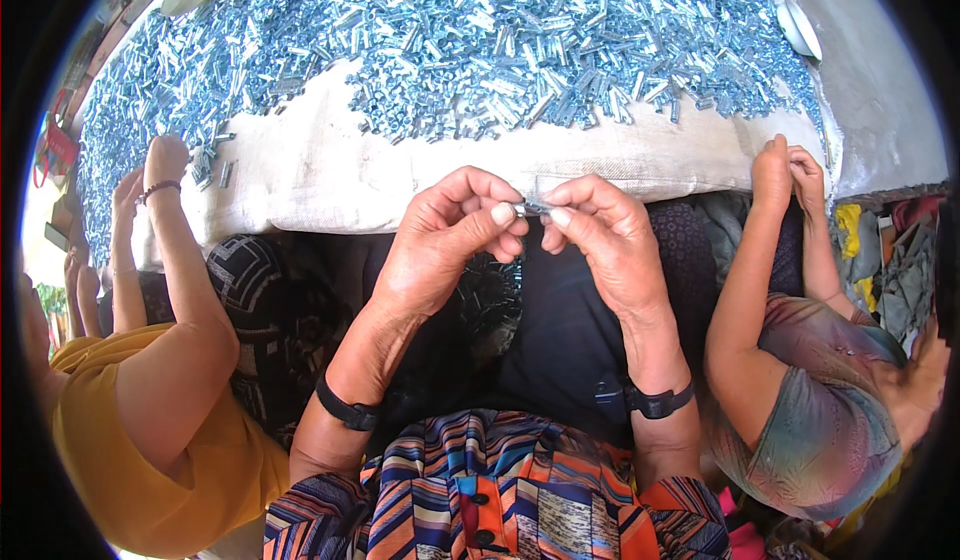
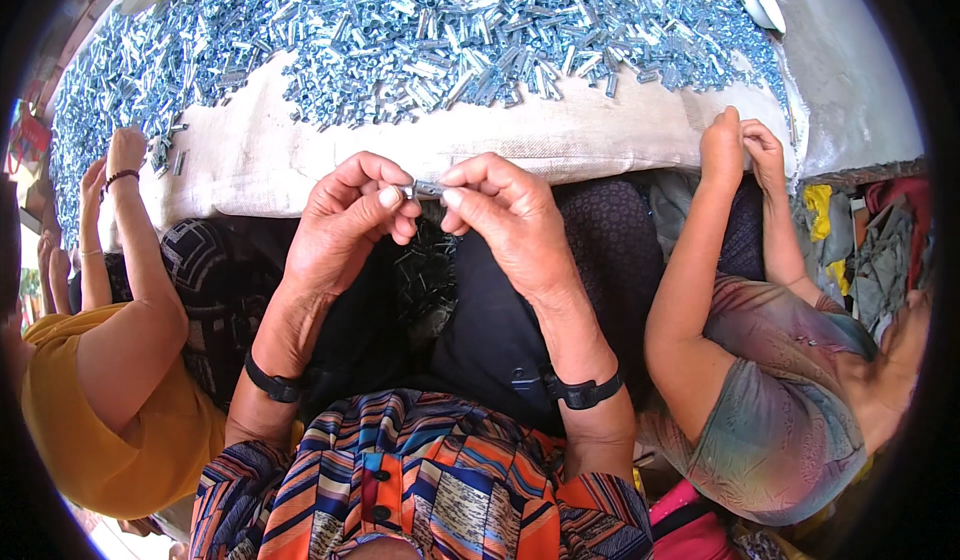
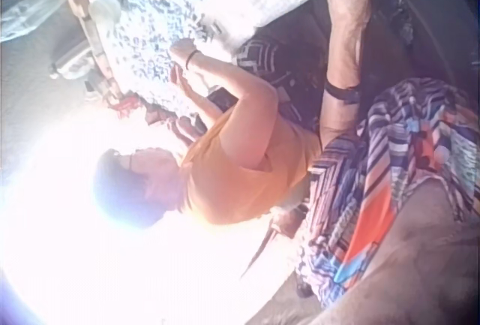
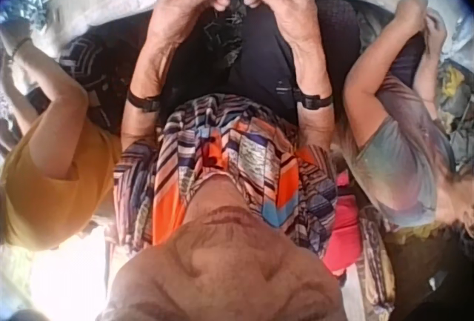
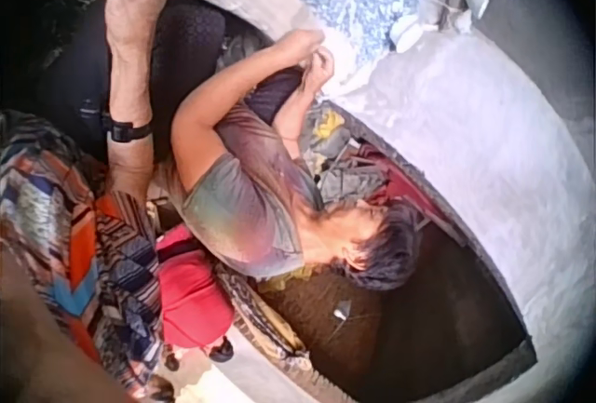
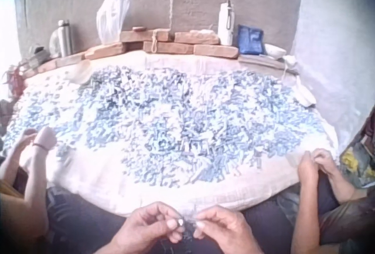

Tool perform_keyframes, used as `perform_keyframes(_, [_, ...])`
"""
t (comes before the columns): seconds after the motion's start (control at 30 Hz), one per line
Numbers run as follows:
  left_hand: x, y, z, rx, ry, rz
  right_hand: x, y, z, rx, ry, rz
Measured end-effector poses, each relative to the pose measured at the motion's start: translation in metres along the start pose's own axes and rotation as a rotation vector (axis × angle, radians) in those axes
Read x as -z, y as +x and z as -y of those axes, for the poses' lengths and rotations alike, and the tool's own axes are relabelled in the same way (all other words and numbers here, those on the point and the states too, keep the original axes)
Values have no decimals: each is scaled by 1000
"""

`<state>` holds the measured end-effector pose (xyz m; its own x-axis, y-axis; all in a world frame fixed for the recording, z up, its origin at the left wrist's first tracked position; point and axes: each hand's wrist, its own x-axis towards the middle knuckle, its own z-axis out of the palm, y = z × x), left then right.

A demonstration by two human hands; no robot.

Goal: Assembling or sorting small blue plastic and metal components by hand at a table with other workers.

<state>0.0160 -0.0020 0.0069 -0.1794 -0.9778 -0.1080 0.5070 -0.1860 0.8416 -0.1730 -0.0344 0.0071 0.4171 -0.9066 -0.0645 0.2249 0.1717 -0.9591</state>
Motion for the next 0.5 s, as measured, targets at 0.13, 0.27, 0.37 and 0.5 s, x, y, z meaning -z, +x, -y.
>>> perform_keyframes(0.13, [2, -3, 0, 13, -19, -7, -6, -3, 1, -5, -45, 57])
perform_keyframes(0.27, [3, -2, 6, 1, -41, 9, -14, -7, -2, -7, -226, 148])
perform_keyframes(0.37, [0, -2, 6, -4, -15, -18, -11, -3, -9, -31, -194, 149])
perform_keyframes(0.5, [1, 0, 6, 21, 53, -61, -10, -2, -4, -60, 240, -65])
